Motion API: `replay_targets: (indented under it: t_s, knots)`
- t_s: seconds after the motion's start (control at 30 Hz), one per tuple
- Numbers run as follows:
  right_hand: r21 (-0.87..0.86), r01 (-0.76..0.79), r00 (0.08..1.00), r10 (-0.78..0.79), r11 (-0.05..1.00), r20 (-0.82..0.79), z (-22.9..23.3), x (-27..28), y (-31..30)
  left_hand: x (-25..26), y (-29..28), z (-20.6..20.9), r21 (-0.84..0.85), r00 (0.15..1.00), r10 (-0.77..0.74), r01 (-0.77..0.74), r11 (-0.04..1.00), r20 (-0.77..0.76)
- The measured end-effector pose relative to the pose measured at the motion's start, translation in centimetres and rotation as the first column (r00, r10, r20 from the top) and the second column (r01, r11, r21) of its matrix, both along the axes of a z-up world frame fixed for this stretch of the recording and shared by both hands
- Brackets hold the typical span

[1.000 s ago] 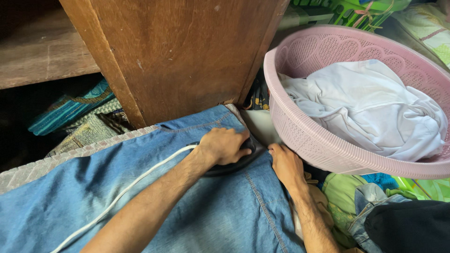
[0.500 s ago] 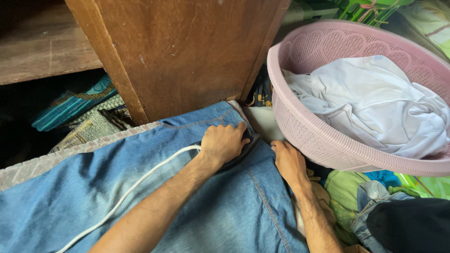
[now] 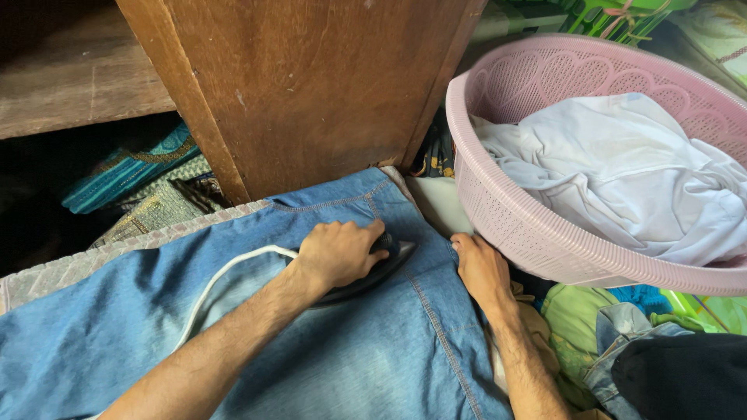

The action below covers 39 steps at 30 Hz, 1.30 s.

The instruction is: The person irons a denim shirt and then folds it by hand on a wooden surface.

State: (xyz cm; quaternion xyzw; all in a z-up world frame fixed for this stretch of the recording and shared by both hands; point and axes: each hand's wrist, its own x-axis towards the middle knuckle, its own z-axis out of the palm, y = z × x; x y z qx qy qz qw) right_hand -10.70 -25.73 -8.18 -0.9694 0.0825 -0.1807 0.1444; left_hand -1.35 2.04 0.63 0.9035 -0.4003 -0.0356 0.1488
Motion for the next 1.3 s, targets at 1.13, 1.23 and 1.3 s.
replay_targets:
  t_s: [1.13, 1.23, 1.3]
  knots:
    - [0.106, -0.365, 0.930, 0.359, 0.925, 0.073, 7.6, -1.6, 9.1, -0.5, 13.7, 2.3, -0.049, 0.935, 0.081, -0.104, 0.993, -0.346]
    - [0.453, -0.342, 0.909, 0.413, 0.823, -0.064, 9.3, -1.9, 14.5, -0.7, 16.5, 2.5, -0.180, 0.948, 0.044, -0.106, 0.978, -0.316]
    - [0.692, -0.305, 0.855, 0.508, 0.654, -0.104, 9.9, -1.4, 17.6, -0.9, 19.1, 2.4, -0.244, 0.971, 0.064, -0.121, 0.962, -0.231]
